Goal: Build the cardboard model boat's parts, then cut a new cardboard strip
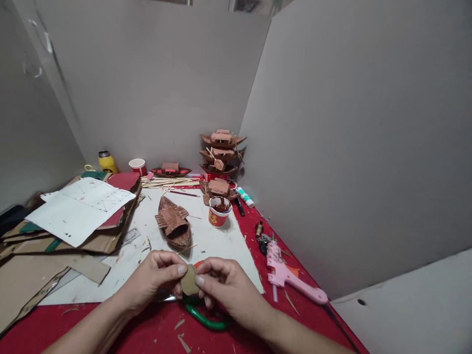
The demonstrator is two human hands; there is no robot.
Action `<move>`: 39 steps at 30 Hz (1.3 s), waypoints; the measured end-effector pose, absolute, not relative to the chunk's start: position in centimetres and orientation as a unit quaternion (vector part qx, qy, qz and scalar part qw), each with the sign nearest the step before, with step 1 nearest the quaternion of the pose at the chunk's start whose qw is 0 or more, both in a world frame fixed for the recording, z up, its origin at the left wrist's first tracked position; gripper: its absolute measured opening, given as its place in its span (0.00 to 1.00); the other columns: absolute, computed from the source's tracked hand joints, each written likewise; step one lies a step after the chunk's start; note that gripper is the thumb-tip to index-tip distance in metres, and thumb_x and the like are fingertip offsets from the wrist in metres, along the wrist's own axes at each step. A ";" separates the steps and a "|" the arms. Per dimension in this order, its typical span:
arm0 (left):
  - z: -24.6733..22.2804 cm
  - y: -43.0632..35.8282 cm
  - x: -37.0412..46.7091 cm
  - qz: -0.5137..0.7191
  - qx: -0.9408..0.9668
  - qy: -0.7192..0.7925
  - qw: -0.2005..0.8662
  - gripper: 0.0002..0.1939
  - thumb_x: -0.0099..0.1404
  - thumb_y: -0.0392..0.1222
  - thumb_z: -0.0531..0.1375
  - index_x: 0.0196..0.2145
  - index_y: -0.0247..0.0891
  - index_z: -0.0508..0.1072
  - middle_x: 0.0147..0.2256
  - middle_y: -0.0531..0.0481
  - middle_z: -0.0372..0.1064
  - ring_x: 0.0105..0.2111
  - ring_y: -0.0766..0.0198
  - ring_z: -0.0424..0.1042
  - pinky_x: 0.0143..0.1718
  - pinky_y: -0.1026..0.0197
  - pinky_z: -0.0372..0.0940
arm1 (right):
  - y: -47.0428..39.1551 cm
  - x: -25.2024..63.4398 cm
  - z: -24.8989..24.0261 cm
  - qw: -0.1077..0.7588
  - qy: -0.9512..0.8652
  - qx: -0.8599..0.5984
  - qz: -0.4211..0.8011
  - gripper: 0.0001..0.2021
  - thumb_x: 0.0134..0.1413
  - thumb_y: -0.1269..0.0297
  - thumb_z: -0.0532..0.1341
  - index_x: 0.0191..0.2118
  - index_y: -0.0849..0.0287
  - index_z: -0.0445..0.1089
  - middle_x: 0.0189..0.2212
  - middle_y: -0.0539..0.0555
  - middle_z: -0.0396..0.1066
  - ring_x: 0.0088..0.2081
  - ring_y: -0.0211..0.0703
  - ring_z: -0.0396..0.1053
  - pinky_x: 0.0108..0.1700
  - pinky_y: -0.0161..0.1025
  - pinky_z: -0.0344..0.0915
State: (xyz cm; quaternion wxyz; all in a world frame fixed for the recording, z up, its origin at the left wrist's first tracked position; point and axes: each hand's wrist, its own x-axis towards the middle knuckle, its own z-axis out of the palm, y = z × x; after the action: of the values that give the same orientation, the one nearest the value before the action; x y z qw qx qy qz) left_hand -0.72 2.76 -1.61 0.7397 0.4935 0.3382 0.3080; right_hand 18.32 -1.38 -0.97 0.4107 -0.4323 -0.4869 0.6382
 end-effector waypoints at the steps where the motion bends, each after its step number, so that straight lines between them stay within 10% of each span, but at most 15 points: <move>1: -1.7 2.8 -0.7 0.308 0.492 0.336 0.742 0.14 0.57 0.48 0.66 0.29 0.32 0.77 0.21 0.49 0.72 0.20 0.69 0.68 0.24 0.67 0.63 | -1.4 18.3 -1.0 0.407 -0.488 -0.432 0.640 0.22 0.44 0.47 0.68 0.33 0.64 0.68 0.19 0.47 0.68 0.17 0.30 0.62 0.21 0.29 0.59; 39: -1.2 2.4 -0.9 0.322 0.526 0.321 0.719 0.17 0.51 0.49 0.69 0.28 0.32 0.73 0.22 0.48 0.73 0.18 0.69 0.68 0.23 0.67 0.62 | -1.9 18.5 -0.8 0.356 -0.568 -0.442 0.596 0.19 0.54 0.48 0.62 0.28 0.61 0.65 0.19 0.46 0.66 0.17 0.28 0.59 0.18 0.27 0.54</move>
State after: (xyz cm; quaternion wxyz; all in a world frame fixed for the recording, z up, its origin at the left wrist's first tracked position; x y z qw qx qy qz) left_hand -0.90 2.44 -1.17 0.7185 0.5264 0.3210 0.3217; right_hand 18.51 -1.95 -0.82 0.3557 -0.4424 -0.5682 0.5957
